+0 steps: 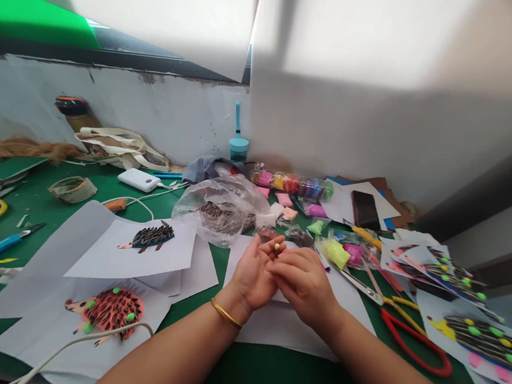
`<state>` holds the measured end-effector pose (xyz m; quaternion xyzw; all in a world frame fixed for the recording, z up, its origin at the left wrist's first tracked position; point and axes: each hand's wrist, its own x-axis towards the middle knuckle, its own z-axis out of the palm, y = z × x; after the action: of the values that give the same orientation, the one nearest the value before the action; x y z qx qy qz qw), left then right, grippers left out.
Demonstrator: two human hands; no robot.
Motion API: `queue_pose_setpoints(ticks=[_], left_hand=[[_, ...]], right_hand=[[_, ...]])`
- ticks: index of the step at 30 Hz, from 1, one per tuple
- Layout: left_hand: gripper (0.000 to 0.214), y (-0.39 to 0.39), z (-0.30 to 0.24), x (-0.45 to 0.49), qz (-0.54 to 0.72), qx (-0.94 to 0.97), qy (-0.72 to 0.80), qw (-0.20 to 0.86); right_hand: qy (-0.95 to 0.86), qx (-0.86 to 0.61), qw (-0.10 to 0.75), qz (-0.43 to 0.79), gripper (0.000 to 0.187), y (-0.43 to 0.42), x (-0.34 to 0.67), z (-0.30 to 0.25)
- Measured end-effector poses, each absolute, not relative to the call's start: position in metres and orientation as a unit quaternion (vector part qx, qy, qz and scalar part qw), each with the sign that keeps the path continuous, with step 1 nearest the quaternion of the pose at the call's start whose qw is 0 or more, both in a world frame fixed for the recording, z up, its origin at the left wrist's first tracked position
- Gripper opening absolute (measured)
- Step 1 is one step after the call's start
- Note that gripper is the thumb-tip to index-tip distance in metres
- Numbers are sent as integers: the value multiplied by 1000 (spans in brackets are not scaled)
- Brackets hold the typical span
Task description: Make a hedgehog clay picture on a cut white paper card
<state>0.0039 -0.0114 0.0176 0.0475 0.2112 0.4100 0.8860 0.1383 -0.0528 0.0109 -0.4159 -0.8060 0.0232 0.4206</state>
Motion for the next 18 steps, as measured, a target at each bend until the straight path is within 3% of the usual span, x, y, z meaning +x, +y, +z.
queue_pose_setpoints(ticks=[7,13,18], left_hand=[[75,-3,23,-11,434,24,152,888],[79,-3,19,-12,436,18,147,888],[82,-2,22,-12,457,34,138,878]], right_hand=[[-868,-374,325,-15,32,-62,132,17],[-896,-375,231,-62,73,-61,133,13],[-897,-378,223,-48,72,-59,137,16]])
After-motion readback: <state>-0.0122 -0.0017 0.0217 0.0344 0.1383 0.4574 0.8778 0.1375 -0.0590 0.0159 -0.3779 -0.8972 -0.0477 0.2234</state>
